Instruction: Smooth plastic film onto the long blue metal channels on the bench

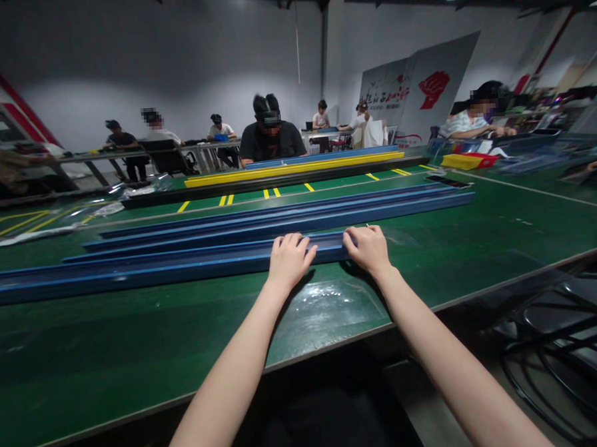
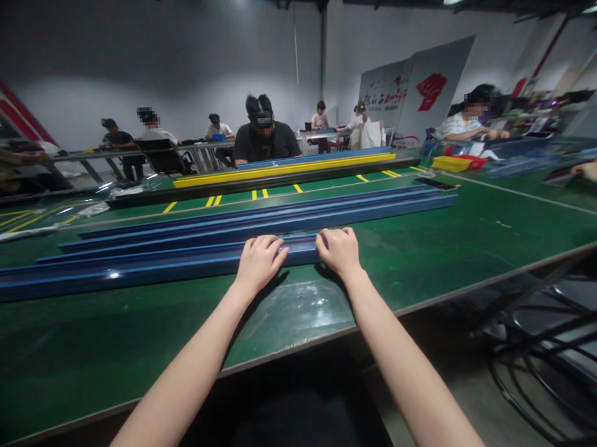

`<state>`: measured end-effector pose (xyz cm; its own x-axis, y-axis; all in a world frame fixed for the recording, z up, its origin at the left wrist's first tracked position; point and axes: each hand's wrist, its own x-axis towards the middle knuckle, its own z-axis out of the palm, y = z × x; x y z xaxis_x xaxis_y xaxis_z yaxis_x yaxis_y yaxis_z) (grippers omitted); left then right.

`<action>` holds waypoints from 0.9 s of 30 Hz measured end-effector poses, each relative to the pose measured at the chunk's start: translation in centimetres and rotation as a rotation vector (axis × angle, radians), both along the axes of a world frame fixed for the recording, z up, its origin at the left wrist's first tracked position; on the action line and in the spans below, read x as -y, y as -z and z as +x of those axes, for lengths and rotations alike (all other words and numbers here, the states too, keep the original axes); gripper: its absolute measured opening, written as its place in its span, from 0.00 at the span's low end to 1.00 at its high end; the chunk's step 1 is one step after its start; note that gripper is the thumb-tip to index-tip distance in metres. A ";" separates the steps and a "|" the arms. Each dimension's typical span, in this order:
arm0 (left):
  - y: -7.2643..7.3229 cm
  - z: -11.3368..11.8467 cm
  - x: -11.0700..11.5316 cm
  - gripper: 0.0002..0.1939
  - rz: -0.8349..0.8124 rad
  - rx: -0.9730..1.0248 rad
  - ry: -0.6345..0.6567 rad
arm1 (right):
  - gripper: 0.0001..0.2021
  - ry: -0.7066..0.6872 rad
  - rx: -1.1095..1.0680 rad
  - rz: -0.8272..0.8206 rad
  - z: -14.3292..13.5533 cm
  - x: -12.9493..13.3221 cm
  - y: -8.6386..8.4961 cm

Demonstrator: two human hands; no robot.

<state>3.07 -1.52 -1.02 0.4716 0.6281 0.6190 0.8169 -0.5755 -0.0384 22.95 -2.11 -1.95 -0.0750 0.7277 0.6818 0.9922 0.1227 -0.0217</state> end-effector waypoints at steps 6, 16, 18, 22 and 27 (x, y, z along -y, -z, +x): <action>0.4 0.3 0.0 0.17 -0.024 -0.065 0.097 | 0.15 -0.205 0.032 -0.054 -0.5 -0.1 0.0; -0.2 0.1 0.1 0.21 -0.022 0.037 -0.037 | 0.16 0.092 -0.084 0.052 0.8 -0.2 0.0; -0.3 0.1 0.1 0.23 -0.005 0.069 -0.113 | 0.16 0.142 -0.082 0.061 0.9 -0.2 0.0; -0.3 0.0 0.1 0.22 0.011 0.086 -0.164 | 0.17 0.181 -0.043 0.046 0.8 -0.1 0.0; -0.1 0.1 0.2 0.17 -0.013 0.040 -0.049 | 0.15 0.068 -0.005 0.002 0.3 0.0 0.0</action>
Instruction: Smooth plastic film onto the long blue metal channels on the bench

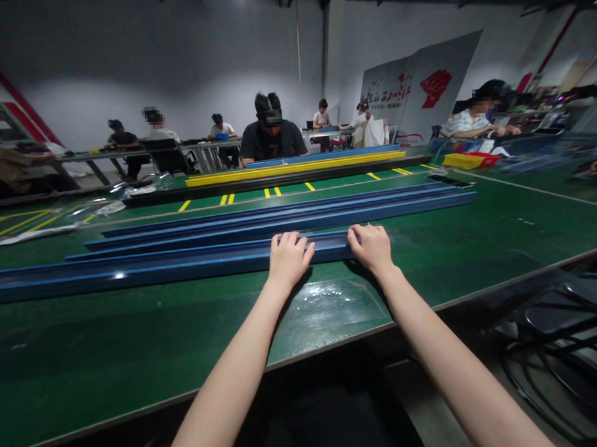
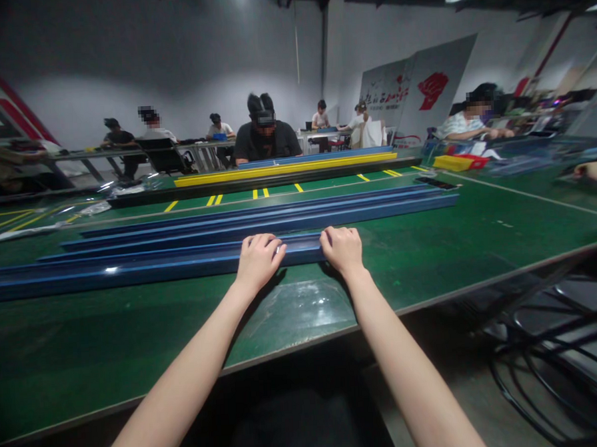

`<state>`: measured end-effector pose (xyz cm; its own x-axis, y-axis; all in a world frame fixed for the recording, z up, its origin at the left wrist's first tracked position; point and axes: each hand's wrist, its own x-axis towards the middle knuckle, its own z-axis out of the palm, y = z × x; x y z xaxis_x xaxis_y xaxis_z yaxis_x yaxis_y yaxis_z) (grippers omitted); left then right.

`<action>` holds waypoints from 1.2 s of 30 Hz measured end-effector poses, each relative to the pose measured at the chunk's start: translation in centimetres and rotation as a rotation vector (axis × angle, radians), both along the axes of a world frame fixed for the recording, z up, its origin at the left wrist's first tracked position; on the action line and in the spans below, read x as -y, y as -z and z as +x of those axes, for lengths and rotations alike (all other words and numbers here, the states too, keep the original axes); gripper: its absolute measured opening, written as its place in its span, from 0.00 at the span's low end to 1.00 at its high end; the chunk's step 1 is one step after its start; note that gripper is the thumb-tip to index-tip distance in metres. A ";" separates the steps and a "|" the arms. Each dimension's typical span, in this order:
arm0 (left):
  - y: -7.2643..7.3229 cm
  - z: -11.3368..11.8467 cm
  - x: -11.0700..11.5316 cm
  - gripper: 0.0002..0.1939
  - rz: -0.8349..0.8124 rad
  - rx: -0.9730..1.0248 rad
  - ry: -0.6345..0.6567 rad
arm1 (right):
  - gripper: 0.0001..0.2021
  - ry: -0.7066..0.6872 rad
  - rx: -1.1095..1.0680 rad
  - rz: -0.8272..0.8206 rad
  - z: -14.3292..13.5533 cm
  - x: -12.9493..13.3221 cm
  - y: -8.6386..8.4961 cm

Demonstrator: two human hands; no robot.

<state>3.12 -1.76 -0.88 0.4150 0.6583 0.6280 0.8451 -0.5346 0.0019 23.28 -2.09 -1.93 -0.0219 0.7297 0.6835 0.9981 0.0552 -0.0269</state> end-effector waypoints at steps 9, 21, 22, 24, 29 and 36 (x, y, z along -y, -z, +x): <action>0.8 0.3 -0.1 0.16 -0.057 -0.099 0.149 | 0.20 -0.233 0.010 -0.064 -0.4 0.1 0.0; -0.3 0.1 0.0 0.22 -0.053 -0.029 -0.072 | 0.23 0.079 -0.049 0.051 0.5 0.0 0.0; -0.3 0.0 -0.1 0.22 -0.049 -0.025 -0.084 | 0.24 0.104 -0.058 0.057 0.5 0.0 0.0; -0.3 0.0 -0.1 0.22 -0.035 -0.023 -0.084 | 0.24 0.141 -0.070 0.055 0.6 0.0 0.0; 0.0 0.1 0.0 0.20 -0.001 -0.041 -0.036 | 0.24 0.141 -0.035 0.035 0.4 0.0 0.0; 0.4 0.5 0.2 0.16 -0.024 -0.093 0.140 | 0.17 -0.181 0.021 -0.026 -0.5 0.2 -0.1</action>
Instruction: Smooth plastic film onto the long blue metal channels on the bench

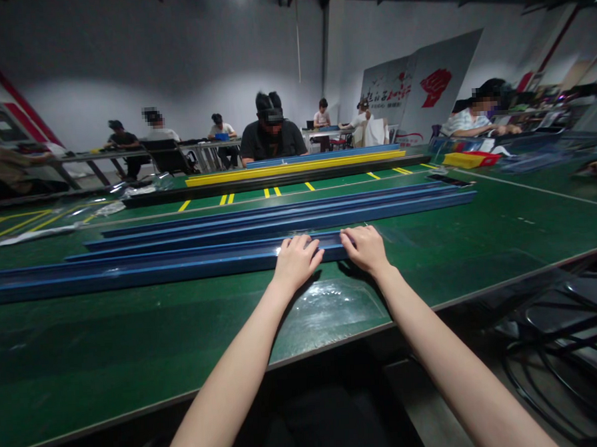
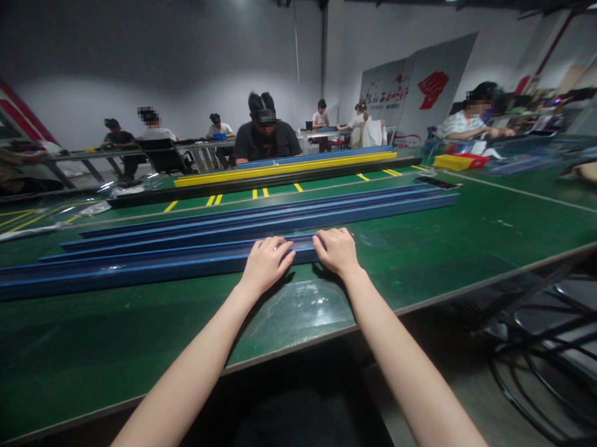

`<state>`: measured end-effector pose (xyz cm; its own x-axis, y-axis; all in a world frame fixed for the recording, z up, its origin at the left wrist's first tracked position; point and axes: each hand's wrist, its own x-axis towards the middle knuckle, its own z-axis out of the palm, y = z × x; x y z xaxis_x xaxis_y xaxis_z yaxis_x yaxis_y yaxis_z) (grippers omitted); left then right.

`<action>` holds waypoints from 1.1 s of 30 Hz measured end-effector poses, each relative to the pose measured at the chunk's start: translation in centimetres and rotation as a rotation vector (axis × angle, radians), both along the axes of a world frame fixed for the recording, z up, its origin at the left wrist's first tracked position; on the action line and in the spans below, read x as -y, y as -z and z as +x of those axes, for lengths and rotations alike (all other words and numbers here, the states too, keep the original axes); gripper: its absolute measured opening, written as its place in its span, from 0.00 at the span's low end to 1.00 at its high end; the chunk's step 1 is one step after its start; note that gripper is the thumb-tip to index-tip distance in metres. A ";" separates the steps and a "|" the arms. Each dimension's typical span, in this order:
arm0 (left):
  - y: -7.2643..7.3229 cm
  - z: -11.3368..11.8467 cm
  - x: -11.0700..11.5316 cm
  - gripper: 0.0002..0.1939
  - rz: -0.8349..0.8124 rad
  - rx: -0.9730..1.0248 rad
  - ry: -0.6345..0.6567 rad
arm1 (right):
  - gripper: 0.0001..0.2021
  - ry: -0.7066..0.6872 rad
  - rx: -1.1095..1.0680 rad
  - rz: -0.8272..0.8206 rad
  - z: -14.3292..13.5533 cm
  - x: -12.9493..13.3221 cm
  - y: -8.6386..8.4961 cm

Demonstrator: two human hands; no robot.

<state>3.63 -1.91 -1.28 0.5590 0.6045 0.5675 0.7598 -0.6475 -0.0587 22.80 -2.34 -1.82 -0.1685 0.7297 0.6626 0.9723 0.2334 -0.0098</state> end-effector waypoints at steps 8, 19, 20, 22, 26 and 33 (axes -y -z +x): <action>0.1 0.1 0.0 0.16 -0.016 -0.004 0.051 | 0.18 -0.088 -0.029 -0.048 -0.1 -0.3 0.1; -0.7 -0.4 -0.1 0.21 0.051 0.074 -0.235 | 0.21 0.291 -0.107 0.011 1.0 -0.4 0.0; -0.7 -0.4 -0.1 0.21 0.054 0.073 -0.237 | 0.21 0.305 -0.103 0.004 1.0 -0.4 0.0; -0.6 -0.3 0.0 0.20 0.058 0.061 -0.219 | 0.21 0.282 -0.087 -0.009 0.9 -0.3 0.0; -0.4 -0.1 0.2 0.16 0.043 0.008 -0.114 | 0.16 0.072 -0.076 -0.034 0.5 -0.2 0.0; 0.0 0.1 0.1 0.13 0.017 -0.017 0.033 | 0.13 -0.086 -0.072 -0.041 0.2 -0.3 0.2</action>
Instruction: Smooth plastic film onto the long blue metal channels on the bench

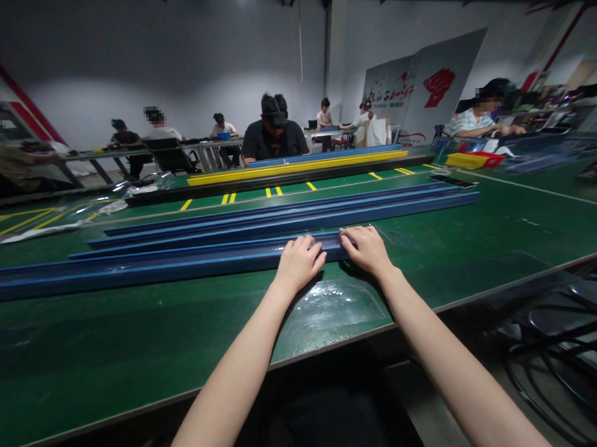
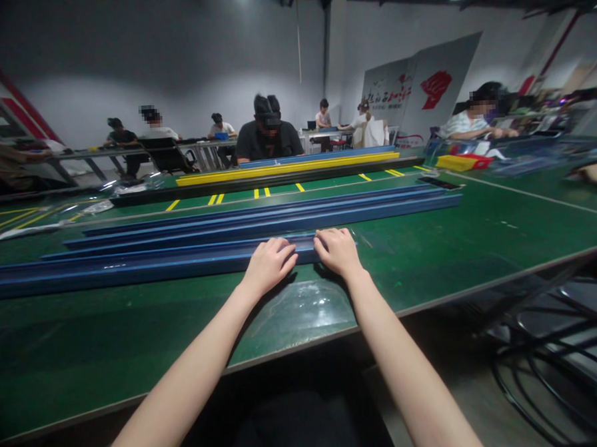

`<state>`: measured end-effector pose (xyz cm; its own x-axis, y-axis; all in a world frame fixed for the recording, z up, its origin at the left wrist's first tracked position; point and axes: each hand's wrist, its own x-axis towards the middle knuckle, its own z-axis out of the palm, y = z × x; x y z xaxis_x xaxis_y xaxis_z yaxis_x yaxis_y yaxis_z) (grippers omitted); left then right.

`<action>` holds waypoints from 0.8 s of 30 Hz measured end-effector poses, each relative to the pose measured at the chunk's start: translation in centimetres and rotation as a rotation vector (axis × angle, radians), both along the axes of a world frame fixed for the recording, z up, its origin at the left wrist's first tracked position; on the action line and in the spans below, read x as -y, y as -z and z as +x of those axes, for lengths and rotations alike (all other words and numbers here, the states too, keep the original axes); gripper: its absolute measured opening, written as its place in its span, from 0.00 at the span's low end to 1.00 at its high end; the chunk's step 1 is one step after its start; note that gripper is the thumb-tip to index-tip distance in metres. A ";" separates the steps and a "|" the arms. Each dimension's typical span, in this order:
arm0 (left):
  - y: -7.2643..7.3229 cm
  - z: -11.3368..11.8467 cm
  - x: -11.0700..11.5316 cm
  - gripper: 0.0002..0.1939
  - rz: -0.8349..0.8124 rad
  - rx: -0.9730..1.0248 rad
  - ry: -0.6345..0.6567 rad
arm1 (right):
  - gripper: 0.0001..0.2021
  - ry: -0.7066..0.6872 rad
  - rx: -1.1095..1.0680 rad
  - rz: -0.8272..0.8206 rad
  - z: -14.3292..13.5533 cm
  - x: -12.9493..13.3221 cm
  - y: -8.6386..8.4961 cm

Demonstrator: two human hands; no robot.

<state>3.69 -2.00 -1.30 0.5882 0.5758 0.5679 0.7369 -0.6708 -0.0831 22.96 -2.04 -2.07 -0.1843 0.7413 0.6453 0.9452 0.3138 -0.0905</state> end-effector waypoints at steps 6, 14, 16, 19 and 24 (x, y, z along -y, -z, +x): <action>-0.2 0.0 -0.1 0.15 0.014 0.026 -0.077 | 0.14 0.215 -0.032 0.072 0.3 0.0 -0.1; -0.4 -0.3 -0.2 0.19 0.052 0.086 -0.283 | 0.15 0.454 -0.050 0.102 0.8 -0.2 0.0; -0.3 -0.3 -0.1 0.19 0.055 0.074 -0.262 | 0.16 0.458 -0.036 0.097 0.8 -0.2 0.0; -0.3 -0.1 0.1 0.17 0.053 0.051 -0.195 | 0.15 0.421 -0.014 0.096 0.7 -0.2 0.0; 0.0 0.2 0.2 0.15 0.051 0.015 -0.041 | 0.13 0.195 0.024 0.066 0.2 0.0 0.0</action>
<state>3.90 -2.19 -1.32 0.5562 0.5692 0.6056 0.7651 -0.6352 -0.1057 23.18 -2.03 -2.02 -0.0576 0.7207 0.6909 0.9902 0.1292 -0.0522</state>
